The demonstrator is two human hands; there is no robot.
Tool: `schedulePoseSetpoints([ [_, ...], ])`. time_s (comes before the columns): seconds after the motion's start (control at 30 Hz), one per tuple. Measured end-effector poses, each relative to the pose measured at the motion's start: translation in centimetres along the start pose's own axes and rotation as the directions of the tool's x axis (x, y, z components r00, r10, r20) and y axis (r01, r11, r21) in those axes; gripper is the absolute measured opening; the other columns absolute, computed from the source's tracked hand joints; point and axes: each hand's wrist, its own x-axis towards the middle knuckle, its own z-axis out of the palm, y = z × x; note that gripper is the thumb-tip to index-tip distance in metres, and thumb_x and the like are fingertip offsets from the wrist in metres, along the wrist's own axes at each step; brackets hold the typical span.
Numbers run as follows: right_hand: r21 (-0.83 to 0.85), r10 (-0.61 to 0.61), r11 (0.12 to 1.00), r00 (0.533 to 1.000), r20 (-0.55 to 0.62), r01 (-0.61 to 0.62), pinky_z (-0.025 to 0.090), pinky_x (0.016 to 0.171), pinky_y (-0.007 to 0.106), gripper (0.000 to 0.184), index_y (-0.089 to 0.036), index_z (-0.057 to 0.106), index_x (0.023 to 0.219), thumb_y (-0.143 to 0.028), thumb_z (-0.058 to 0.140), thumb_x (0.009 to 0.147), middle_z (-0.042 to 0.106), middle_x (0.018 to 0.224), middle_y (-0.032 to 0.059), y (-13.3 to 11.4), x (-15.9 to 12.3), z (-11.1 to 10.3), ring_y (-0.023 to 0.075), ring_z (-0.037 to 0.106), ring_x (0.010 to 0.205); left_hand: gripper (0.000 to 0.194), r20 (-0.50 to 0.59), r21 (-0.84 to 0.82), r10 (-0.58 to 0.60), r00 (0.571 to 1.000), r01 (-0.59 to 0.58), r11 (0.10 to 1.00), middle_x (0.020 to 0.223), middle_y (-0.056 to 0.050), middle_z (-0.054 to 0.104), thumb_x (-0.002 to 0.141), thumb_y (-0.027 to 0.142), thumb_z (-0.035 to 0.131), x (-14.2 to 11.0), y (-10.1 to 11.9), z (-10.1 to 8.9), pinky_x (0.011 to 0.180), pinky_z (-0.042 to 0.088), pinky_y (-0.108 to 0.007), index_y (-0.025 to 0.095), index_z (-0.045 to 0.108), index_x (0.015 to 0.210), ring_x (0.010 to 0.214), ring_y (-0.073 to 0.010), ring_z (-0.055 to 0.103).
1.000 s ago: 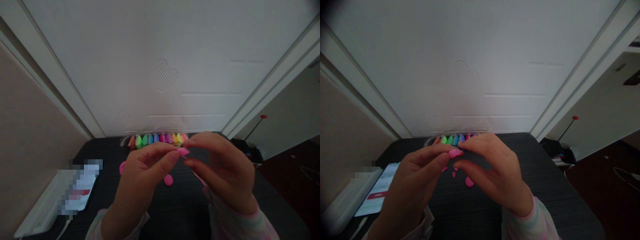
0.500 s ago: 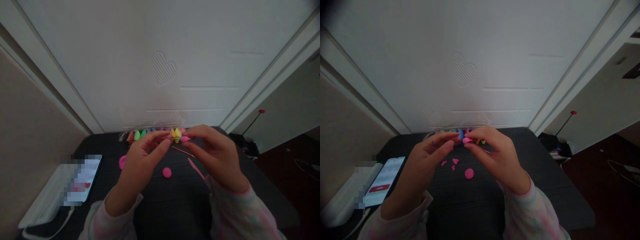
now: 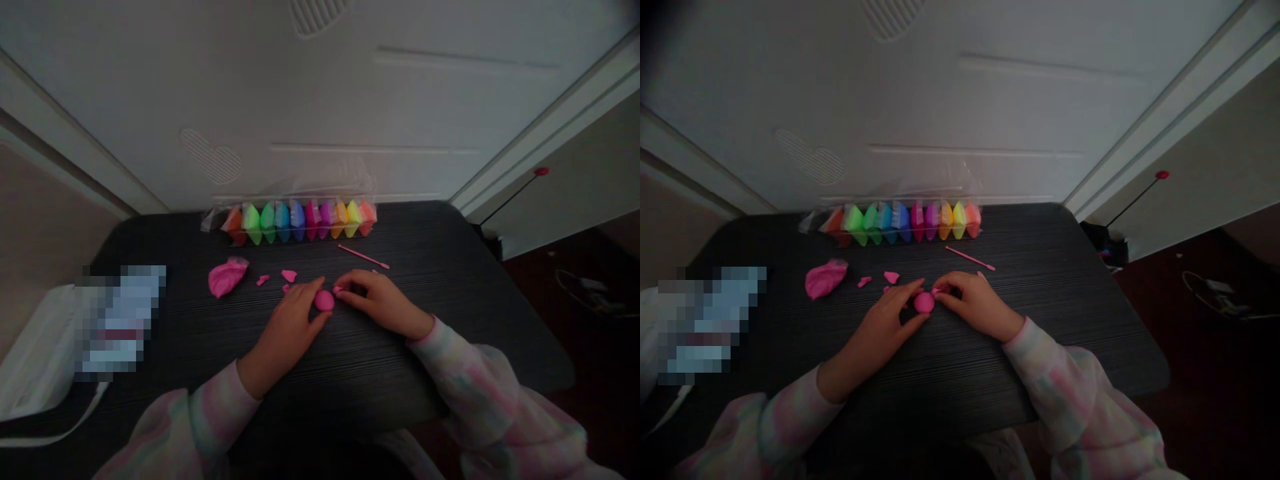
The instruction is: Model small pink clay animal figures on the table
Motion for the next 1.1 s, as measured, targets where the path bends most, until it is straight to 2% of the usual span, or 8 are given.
schedulePoseSetpoints([
  [0.23,0.017,-0.05,0.999,0.999,-0.008,0.05,0.044,0.078,0.028,0.015,-0.018,0.063,0.094,-0.022,0.055,0.082,0.067,0.093,0.0021,0.75,-0.07,0.42,0.0123,0.059,0.085,0.051,-0.027,-0.114,-0.039,0.999,0.036,0.993,0.112,-0.008,0.061,0.077,0.023,0.058,-0.15,-0.01,-0.34,0.091,0.044,-0.039,0.019,0.041,0.124,0.103,-0.019,0.057],
  [0.53,0.09,-0.053,0.994,0.996,-0.069,0.06,0.047,0.073,0.025,0.013,-0.018,0.064,0.091,-0.022,0.058,0.08,0.068,0.087,0.0011,0.55,-0.15,0.34,0.0113,0.061,0.079,0.057,-0.08,-0.288,-0.042,0.996,0.017,0.958,0.106,-0.006,0.064,0.072,0.023,0.063,-0.58,-0.07,-0.26,0.084,0.05,-0.033,0.021,0.039,0.124,0.089,-0.0154,0.063],
  [0.7,0.108,-0.077,0.991,0.996,-0.05,0.082,0.047,0.074,0.024,0.013,-0.018,0.064,0.091,-0.021,0.059,0.08,0.067,0.089,0.0004,0.77,-0.19,0.17,0.0101,0.06,0.08,0.058,-0.073,-0.394,-0.068,0.995,0.034,0.919,0.107,-0.006,0.063,0.072,0.024,0.064,-0.6,0.12,-0.22,0.083,0.051,-0.03,0.02,0.039,0.124,0.09,-0.0142,0.063],
  [0.83,0.131,-0.044,0.99,0.998,-0.045,0.049,0.048,0.071,0.024,0.012,-0.018,0.064,0.089,-0.023,0.06,0.079,0.067,0.086,0.0005,0.69,-0.31,0.03,0.011,0.06,0.078,0.059,-0.067,-0.447,-0.091,0.994,0.052,0.893,0.108,-0.005,0.063,0.072,0.022,0.064,-0.63,0.04,-0.09,0.085,0.051,-0.033,0.022,0.039,0.125,0.093,-0.0155,0.062],
  [1.1,0.173,-0.026,0.984,0.998,-0.054,0.035,0.048,0.07,0.026,0.012,-0.019,0.065,0.087,-0.025,0.061,0.078,0.067,0.084,0.0007,0.58,-0.29,0.04,0.0122,0.06,0.077,0.058,-0.087,-0.457,-0.085,0.993,0.036,0.889,0.107,-0.006,0.063,0.072,0.022,0.064,-0.66,0.12,-0.15,0.086,0.051,-0.035,0.022,0.039,0.125,0.093,-0.0165,0.062],
])
